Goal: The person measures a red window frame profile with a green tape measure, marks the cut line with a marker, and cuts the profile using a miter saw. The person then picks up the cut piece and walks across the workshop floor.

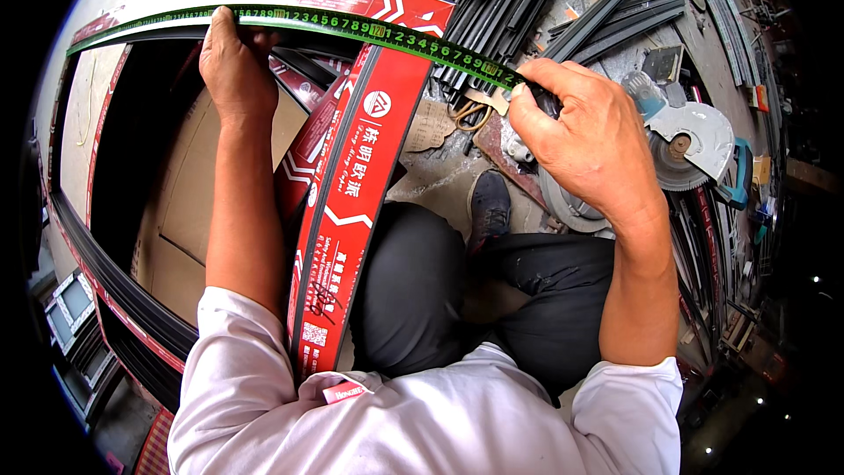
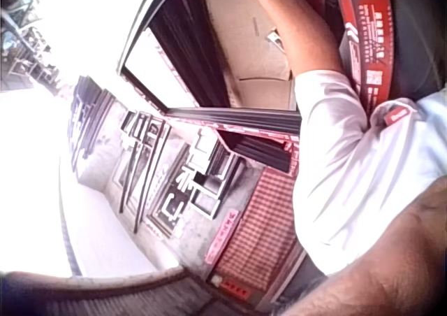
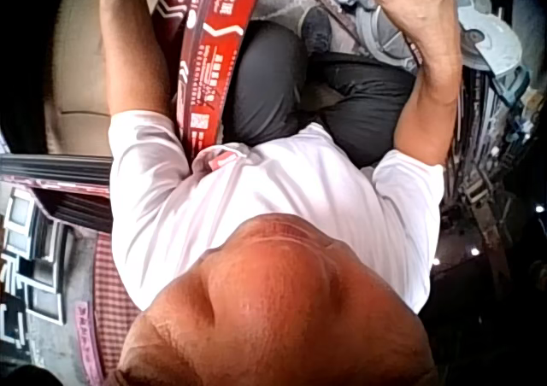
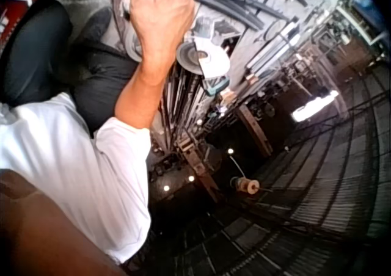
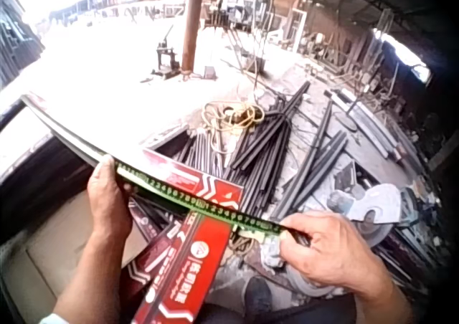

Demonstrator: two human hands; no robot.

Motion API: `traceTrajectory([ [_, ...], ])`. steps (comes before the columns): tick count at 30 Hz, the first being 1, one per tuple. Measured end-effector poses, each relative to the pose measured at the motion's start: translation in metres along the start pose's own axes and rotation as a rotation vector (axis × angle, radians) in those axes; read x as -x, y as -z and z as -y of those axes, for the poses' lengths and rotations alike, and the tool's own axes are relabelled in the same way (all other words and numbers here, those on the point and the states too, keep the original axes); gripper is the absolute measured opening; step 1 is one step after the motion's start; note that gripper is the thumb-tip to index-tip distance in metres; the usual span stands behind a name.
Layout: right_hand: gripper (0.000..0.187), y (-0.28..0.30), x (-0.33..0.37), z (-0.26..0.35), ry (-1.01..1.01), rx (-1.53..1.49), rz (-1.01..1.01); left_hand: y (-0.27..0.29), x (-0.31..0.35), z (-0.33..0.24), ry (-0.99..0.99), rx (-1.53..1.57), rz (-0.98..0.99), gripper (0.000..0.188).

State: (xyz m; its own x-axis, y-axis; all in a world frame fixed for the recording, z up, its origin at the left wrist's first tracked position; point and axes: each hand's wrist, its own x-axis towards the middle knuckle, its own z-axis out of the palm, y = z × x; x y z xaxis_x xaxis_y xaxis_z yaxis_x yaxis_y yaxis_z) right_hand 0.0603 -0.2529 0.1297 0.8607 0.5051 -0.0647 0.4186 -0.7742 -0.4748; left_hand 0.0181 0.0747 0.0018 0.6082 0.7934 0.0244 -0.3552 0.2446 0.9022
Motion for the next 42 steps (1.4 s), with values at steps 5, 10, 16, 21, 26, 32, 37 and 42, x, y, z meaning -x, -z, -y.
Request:
traceTrajectory([
  [5, 0.032, 0.001, 0.0, 0.001, -0.018, -0.007, 0.008, 0.001, 0.0, 0.0, -0.002, -0.01, 0.002, 0.031],
  [10, 0.033, -0.001, 0.0, 0.001, -0.027, -0.015, 0.005, -0.001, 0.001, -0.002, 0.001, 0.0, 0.004, 0.032],
  [16, 0.025, -0.001, 0.002, 0.0, 0.003, 0.006, 0.004, 0.002, 0.0, 0.001, 0.014, 0.002, 0.001, 0.032],
  [21, 0.033, 0.001, 0.002, -0.001, -0.026, 0.003, 0.002, -0.002, 0.001, 0.002, 0.017, -0.003, -0.011, 0.032],
  [26, 0.032, 0.0, -0.001, 0.002, 0.017, 0.05, -0.005, 0.004, -0.004, 0.0, -0.021, 0.024, 0.049, 0.031],
  [32, 0.027, -0.001, 0.005, -0.006, 0.073, -0.08, -0.001, -0.006, -0.003, -0.006, -0.049, -0.009, 0.013, 0.035],
  [37, 0.025, -0.003, 0.026, 0.006, -0.065, -0.216, 0.091, -0.002, 0.009, -0.015, -0.093, 0.035, 0.036, 0.036],
  [42, 0.026, 0.003, 0.066, -0.009, -0.165, -0.314, 0.12, -0.016, 0.028, -0.016, -0.044, -0.025, 0.137, 0.034],
])
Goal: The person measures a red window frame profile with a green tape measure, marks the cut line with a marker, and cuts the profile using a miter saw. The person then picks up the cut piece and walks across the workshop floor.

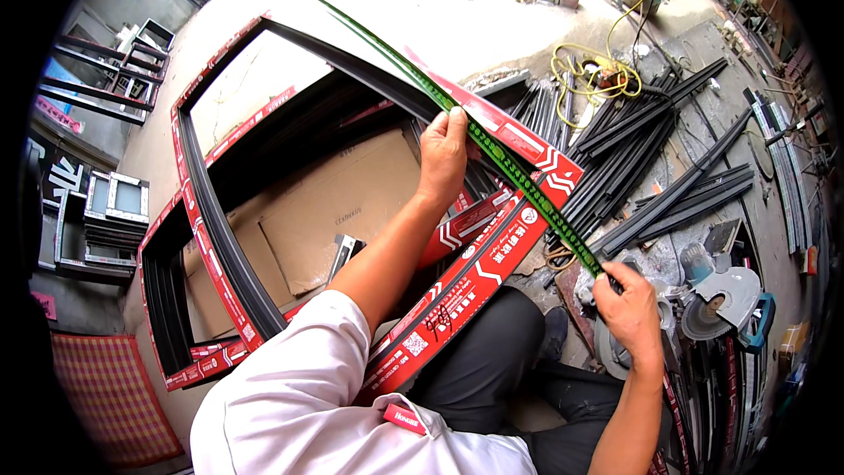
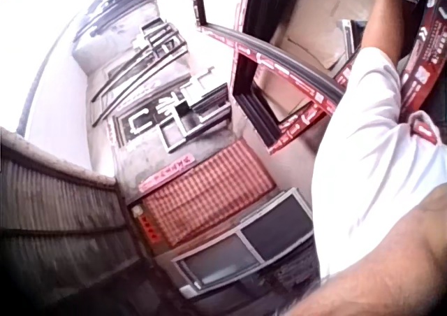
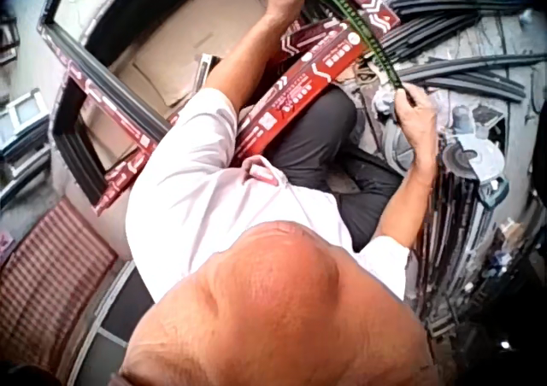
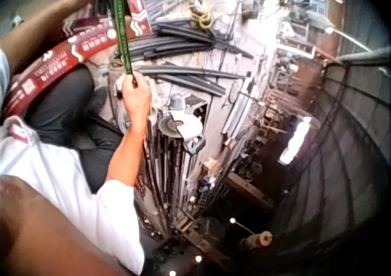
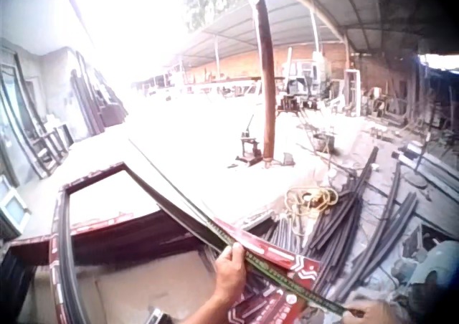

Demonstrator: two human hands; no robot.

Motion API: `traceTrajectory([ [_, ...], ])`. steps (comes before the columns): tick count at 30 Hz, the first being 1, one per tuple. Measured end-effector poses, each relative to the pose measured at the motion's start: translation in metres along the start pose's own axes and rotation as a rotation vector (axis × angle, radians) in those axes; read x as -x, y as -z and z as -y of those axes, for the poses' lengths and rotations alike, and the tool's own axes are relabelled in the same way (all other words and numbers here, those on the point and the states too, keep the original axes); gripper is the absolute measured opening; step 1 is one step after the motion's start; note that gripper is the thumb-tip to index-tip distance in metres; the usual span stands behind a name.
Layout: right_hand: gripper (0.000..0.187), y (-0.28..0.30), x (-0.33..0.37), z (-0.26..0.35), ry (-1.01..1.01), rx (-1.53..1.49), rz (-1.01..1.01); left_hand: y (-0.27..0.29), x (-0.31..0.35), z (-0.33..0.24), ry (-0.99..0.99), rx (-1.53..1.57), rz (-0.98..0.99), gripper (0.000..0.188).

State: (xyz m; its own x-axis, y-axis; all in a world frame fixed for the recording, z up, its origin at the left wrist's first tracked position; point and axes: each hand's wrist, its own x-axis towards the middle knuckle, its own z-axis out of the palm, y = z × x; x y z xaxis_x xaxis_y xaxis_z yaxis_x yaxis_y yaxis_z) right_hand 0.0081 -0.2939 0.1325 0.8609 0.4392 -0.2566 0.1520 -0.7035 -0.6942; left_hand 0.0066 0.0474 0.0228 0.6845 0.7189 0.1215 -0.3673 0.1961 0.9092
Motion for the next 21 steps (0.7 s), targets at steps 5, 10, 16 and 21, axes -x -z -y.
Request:
traceTrajectory([
  [5, 0.025, -0.014, 0.04, -0.025, -0.073, -0.18, 0.018, -0.007, 0.013, -0.024, 0.073, -0.123, 0.222, 0.033],
  [10, 0.019, -0.034, 0.094, -0.066, -0.18, -0.463, -0.061, -0.032, 0.044, -0.029, 0.053, -0.449, 0.482, 0.037],
  [16, 0.022, -0.063, 0.15, -0.126, -0.187, -0.517, -0.05, -0.038, 0.107, -0.067, -0.408, -1.109, 0.74, 0.042],
  [21, 0.024, -0.062, 0.206, -0.129, -0.344, -0.619, -0.179, -0.044, 0.143, -0.062, -0.666, -1.297, 0.747, 0.069],
])
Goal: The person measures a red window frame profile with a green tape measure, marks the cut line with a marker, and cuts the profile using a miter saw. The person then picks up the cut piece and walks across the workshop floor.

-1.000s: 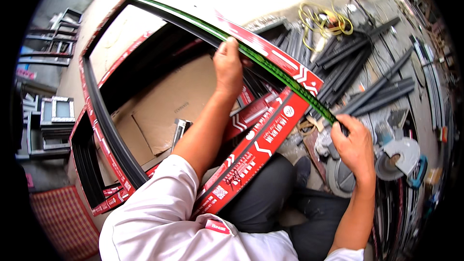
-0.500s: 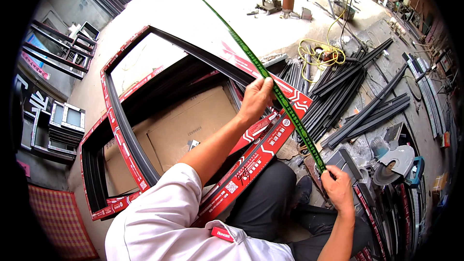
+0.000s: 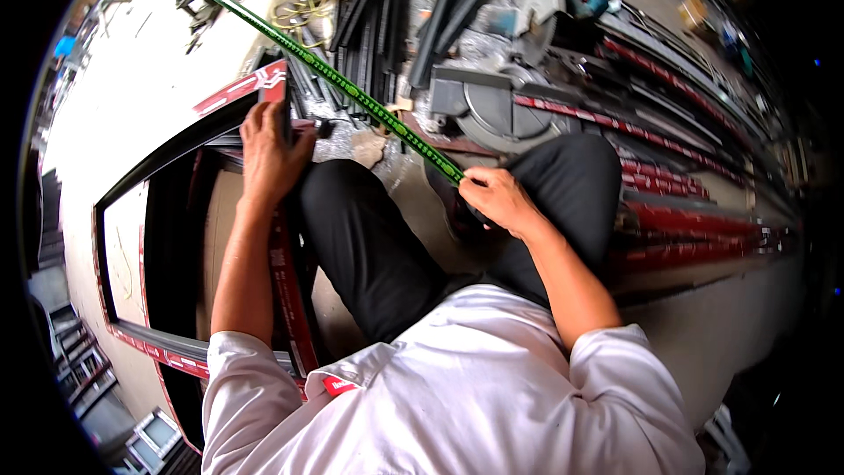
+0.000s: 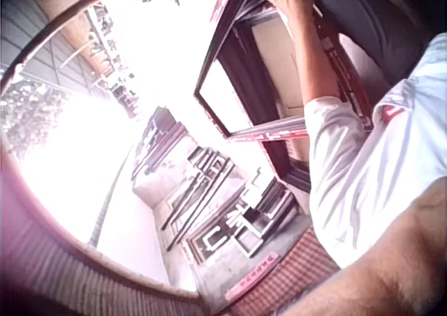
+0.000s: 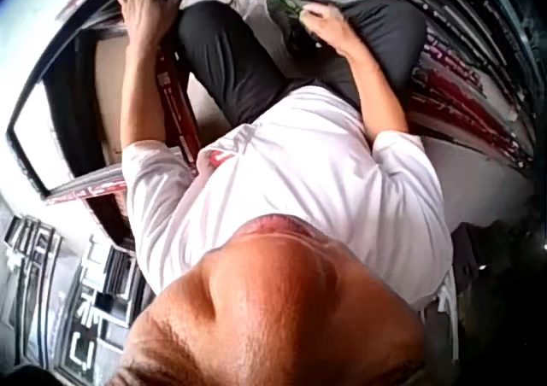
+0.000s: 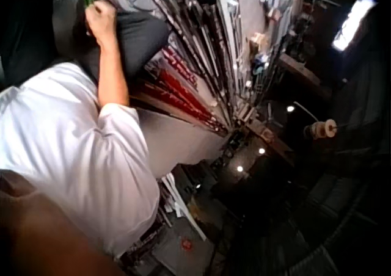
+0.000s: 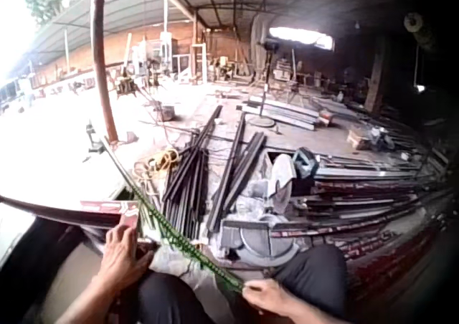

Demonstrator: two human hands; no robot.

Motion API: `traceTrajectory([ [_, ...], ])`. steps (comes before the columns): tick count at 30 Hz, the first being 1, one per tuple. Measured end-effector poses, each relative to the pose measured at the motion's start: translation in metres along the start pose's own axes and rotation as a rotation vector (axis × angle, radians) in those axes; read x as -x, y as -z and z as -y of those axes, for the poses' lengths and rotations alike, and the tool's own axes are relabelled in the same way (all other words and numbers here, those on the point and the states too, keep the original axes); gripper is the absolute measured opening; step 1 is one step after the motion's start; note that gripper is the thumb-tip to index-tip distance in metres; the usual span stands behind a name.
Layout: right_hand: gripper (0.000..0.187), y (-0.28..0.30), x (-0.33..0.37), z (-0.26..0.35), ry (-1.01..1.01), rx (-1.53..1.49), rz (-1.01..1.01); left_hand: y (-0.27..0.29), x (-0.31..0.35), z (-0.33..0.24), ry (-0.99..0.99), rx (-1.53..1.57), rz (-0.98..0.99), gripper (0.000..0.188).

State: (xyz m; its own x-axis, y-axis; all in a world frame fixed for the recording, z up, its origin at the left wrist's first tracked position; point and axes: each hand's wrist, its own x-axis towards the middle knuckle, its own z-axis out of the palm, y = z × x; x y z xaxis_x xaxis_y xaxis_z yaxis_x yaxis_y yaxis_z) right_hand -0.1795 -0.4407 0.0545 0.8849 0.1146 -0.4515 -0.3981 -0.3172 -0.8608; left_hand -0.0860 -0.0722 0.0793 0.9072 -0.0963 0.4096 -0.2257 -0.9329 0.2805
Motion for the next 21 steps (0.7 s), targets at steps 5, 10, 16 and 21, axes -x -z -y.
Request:
traceTrajectory([
  [5, 0.024, 0.012, 0.028, -0.037, -0.035, -0.098, -0.095, -0.004, 0.005, -0.002, 0.13, -0.035, 0.017, 0.061],
  [10, 0.029, 0.021, 0.047, -0.041, -0.119, -0.135, -0.144, -0.005, 0.003, 0.011, 0.246, 0.008, 0.096, 0.067],
  [16, 0.026, 0.036, 0.052, -0.042, -0.003, -0.064, -0.197, -0.016, 0.003, 0.03, 0.189, -0.018, 0.07, 0.068],
  [21, 0.026, 0.053, 0.061, -0.062, 0.031, -0.066, -0.23, -0.018, 0.004, 0.024, 0.196, -0.014, 0.066, 0.066],
])
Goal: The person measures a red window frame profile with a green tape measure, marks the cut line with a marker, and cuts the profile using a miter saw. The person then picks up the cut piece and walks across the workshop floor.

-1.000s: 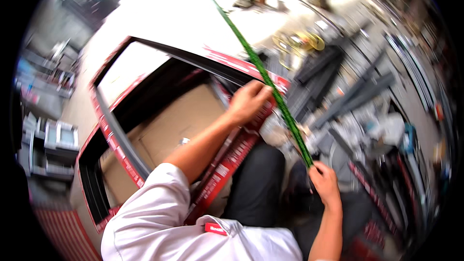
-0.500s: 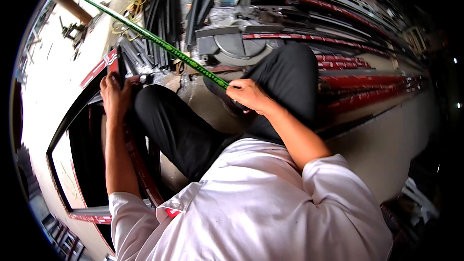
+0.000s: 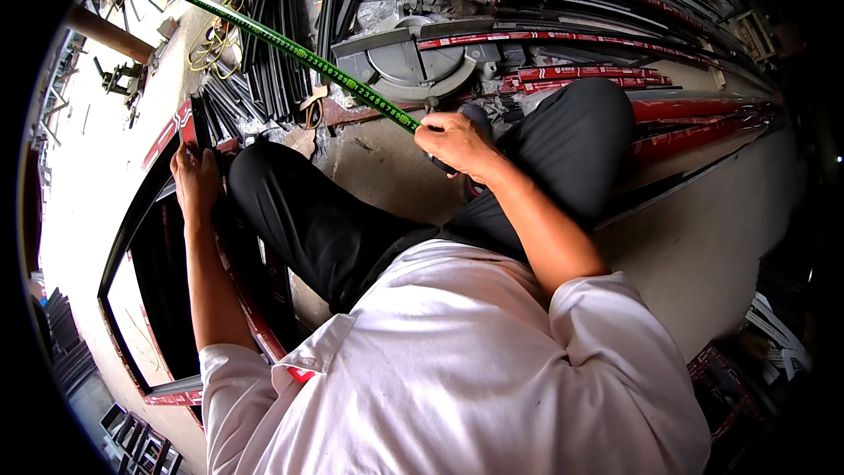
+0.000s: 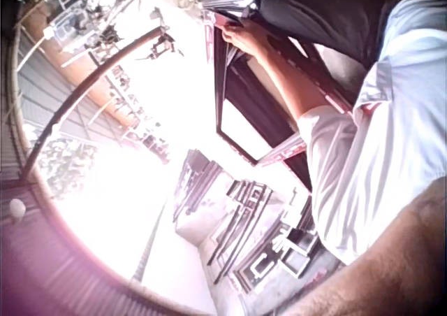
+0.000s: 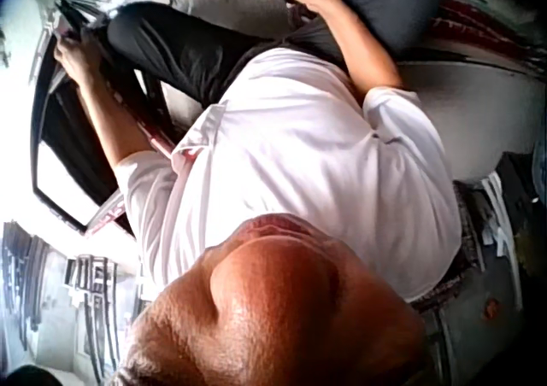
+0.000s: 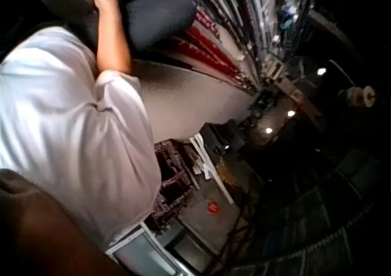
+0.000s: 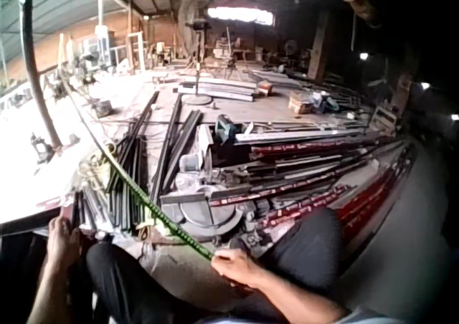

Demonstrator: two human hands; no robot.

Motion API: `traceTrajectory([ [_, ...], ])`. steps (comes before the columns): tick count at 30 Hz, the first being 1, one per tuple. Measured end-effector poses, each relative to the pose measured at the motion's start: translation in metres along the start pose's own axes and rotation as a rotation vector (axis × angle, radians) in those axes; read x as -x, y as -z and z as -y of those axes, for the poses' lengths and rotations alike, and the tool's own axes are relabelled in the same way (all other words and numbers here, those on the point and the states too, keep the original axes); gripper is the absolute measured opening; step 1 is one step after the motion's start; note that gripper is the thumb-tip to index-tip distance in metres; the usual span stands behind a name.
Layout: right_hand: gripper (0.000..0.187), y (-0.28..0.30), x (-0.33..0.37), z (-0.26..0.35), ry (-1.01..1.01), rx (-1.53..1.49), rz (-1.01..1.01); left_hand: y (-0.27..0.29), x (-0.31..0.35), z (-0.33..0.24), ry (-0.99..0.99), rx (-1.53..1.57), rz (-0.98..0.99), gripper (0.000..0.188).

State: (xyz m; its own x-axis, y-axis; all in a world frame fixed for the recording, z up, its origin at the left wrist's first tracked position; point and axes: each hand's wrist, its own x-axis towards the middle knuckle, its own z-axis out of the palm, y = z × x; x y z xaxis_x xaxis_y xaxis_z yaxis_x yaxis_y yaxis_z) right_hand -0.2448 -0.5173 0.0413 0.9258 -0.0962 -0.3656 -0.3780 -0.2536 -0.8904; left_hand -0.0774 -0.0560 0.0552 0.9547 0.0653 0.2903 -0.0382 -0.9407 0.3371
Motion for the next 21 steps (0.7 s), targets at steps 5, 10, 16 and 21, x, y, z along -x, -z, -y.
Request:
traceTrajectory([
  [5, 0.024, 0.011, 0.001, 0.003, -0.035, -0.024, 0.012, 0.008, 0.008, -0.01, 0.076, -0.047, -0.009, 0.072],
  [10, 0.022, 0.013, -0.015, -0.021, -0.03, -0.109, 0.062, 0.01, 0.008, -0.011, 0.259, -0.067, 0.068, 0.05],
  [16, 0.023, 0.01, -0.013, -0.012, -0.103, -0.053, 0.02, 0.021, 0.016, -0.018, 0.273, -0.04, 0.037, 0.063],
  [21, 0.024, 0.012, -0.022, -0.018, -0.093, -0.035, 0.055, 0.032, 0.053, -0.032, 0.273, -0.015, 0.127, 0.079],
])
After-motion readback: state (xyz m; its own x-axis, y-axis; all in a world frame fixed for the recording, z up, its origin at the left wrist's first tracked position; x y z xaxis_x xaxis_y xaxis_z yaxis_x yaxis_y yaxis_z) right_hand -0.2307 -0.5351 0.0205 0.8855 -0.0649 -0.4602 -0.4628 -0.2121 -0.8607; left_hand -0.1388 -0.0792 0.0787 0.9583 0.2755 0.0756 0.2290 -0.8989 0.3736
